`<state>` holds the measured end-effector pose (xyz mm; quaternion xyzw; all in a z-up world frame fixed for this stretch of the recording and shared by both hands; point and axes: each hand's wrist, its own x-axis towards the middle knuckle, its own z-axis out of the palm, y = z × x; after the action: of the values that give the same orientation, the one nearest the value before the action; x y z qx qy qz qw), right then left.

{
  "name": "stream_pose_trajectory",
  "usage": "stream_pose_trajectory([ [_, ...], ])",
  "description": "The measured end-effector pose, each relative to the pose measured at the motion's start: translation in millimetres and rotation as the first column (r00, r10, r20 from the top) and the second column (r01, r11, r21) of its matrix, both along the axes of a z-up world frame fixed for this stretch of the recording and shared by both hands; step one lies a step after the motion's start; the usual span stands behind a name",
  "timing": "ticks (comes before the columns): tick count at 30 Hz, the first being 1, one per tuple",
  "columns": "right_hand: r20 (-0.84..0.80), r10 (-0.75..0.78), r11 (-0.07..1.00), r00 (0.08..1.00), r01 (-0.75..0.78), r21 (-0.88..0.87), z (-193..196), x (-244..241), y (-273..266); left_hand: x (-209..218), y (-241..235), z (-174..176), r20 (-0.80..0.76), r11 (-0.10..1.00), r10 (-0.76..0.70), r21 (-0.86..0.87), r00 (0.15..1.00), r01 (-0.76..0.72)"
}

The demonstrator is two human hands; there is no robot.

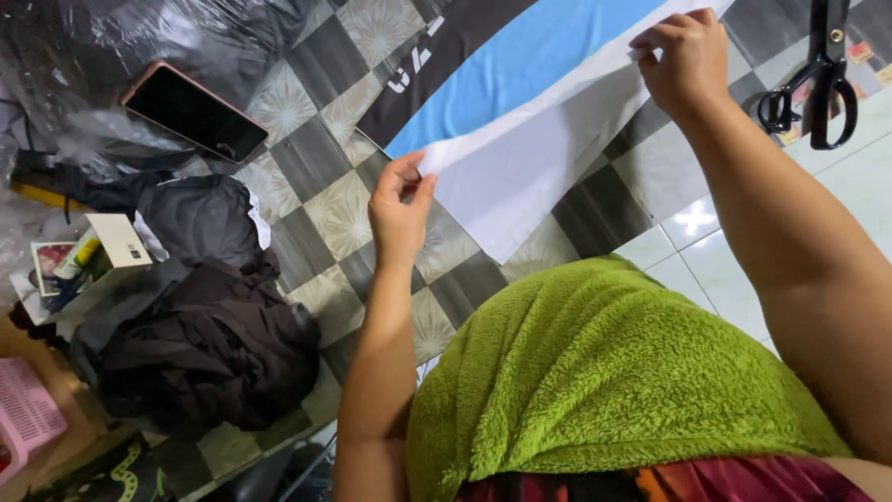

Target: The person uses scissors to cut a large piece of black, blue, and white patterned fabric laid out on a tiled floor. They trim the edges and fold the fabric while cutting along the seams.

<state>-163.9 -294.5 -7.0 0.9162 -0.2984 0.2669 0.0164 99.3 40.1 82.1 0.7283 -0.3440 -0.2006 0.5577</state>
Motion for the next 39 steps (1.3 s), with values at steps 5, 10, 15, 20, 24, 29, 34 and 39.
stream_pose_trajectory([
  [5, -0.059, 0.027, 1.000, 0.998, -0.027, -0.012, 7, -15, 14, -22, 21, -10, 0.184, 0.989, -0.125, 0.107, 0.975, 0.107],
  [10, -0.073, 0.074, 0.996, 0.995, -0.071, 0.045, 19, -21, 27, -36, 30, -36, 0.332, 0.964, -0.260, 0.141, 0.907, 0.225],
  [15, -0.089, 0.129, 0.991, 0.988, -0.124, 0.060, 22, -10, 48, -49, 35, -45, 0.449, 0.879, -0.476, 0.247, 0.756, 0.407],
  [20, 0.049, 0.382, 0.872, 0.923, -0.377, 0.313, 70, 39, 126, -59, 44, -86, 0.632, 0.875, -0.467, 0.234, 0.618, 0.423],
  [24, 0.217, 0.627, 0.684, 0.748, -0.662, 0.307, 73, 67, 176, -68, 52, -76, 0.692, 0.867, -0.419, 0.113, 0.588, 0.486],
  [29, 0.136, 0.669, 0.667, 0.731, -0.670, 0.325, 62, 81, 208, -36, 55, -85, 0.689, 0.909, -0.332, 0.052, 0.644, 0.414],
  [34, 0.083, 0.654, 0.699, 0.752, -0.643, 0.313, 39, 96, 230, 31, 36, -84, 0.677, 0.959, -0.251, 0.077, 0.692, 0.273],
  [39, -0.002, 0.550, 0.808, 0.835, -0.532, 0.252, 26, 132, 237, 83, 8, -81, 0.734, 0.894, -0.388, 0.154, 0.558, 0.420],
])
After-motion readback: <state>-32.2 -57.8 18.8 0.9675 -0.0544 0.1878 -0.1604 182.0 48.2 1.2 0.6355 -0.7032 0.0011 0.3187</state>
